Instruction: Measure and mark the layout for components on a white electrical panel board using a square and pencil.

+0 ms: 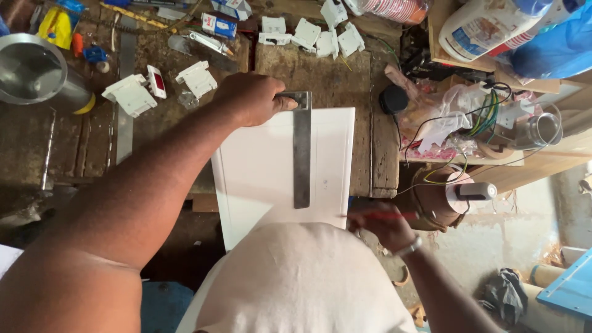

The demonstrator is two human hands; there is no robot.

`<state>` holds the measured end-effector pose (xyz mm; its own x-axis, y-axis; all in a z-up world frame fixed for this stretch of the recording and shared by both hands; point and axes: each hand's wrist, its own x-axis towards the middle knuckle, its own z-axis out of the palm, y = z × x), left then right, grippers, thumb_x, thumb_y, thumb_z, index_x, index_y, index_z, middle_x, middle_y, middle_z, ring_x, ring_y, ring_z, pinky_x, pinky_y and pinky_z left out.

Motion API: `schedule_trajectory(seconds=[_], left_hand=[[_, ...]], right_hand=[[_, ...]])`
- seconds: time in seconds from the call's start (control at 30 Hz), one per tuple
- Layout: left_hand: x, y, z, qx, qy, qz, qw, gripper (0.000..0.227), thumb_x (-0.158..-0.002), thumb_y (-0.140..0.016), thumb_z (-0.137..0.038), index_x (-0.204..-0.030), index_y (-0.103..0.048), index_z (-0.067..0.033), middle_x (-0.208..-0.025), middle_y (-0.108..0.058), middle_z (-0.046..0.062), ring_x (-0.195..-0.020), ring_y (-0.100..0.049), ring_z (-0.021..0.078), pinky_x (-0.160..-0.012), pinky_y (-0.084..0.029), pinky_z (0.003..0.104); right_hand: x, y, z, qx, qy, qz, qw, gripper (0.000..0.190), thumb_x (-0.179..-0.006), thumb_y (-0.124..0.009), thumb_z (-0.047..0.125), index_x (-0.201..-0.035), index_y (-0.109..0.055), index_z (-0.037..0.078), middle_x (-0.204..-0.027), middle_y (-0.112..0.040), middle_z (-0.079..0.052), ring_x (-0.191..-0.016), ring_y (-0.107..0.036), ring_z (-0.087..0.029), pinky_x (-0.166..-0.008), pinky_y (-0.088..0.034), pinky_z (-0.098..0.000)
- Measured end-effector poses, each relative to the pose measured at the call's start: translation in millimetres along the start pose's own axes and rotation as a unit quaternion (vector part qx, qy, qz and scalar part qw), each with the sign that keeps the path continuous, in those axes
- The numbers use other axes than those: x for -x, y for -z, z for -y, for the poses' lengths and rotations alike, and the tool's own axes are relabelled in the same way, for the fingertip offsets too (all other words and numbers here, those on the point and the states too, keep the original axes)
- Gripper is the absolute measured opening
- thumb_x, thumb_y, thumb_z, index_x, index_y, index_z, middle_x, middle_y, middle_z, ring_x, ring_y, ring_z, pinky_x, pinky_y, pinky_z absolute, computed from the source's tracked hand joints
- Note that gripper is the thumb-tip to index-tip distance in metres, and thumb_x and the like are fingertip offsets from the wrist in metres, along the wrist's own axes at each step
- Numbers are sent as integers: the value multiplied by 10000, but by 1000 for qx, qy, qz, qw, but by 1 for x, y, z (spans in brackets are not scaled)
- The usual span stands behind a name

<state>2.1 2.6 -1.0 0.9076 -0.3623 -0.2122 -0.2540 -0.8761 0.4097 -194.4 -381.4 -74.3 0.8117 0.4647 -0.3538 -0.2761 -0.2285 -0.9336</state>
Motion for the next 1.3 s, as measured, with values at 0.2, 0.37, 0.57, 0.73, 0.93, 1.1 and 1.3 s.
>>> schedule_trajectory(seconds=[0.2,0.37,0.57,0.73,0.93,1.1,1.3], left_hand=[[-1,5,-1,-10,-14,-1,1000,549,-964,-574,-634,-1068,-705,-111,-852,-732,101,-841,-727,295,-771,-563,498],[-3,5,3,0,-24,-4,1000,549,-970,-577,-618,-1051,-703,-90,-891,-742,127,-866,-722,326,-781,-557,517],[-4,16,26,26,-52,-21,998,505,-954,-628,-575,-1040,-722,-87,-876,-745,156,-820,-714,355,-763,-563,514],[20,37,72,382,26,-53,922,337,-1030,-597,-417,-1026,-696,-94,-863,-755,71,-743,-718,209,-735,-608,421],[78,56,73,686,-60,-248,681,433,-1046,-668,-388,-1280,-466,-86,-952,-637,36,-810,-681,154,-769,-620,365],[104,25,50,576,-33,-333,746,418,-1087,-581,-229,-1369,-331,-47,-939,-586,35,-754,-610,156,-714,-590,366],[130,-48,27,326,-49,-331,884,285,-995,-719,-148,-1150,-506,-40,-927,-617,121,-792,-653,277,-702,-558,416]], right_hand=[[60,12,-183,71,-49,-205,975,226,-931,-707,100,-1066,-769,-70,-1007,-800,-154,-965,-718,-206,-884,-578,-348],[38,-17,-220,-62,-9,-188,980,356,-952,-678,229,-1245,-663,27,-1126,-750,-59,-1050,-692,-143,-902,-568,-299],[15,-41,-225,-115,1,-169,979,333,-999,-697,310,-1161,-658,22,-1011,-703,-19,-947,-635,-104,-825,-546,-278],[4,-29,-230,-154,-33,-161,974,347,-1010,-687,360,-1136,-661,38,-912,-663,12,-838,-590,-80,-722,-517,-266],[-14,-42,-170,-234,-93,-158,955,466,-955,-642,364,-1286,-599,39,-964,-660,-23,-830,-641,-104,-732,-554,-299],[-30,-62,-124,-329,-124,-180,919,521,-927,-642,387,-1354,-579,95,-1025,-693,-59,-838,-688,-175,-779,-620,-383],[-32,-82,-86,-382,-109,-258,881,356,-1014,-629,355,-1225,-603,70,-996,-658,-72,-841,-662,-177,-796,-641,-406]])
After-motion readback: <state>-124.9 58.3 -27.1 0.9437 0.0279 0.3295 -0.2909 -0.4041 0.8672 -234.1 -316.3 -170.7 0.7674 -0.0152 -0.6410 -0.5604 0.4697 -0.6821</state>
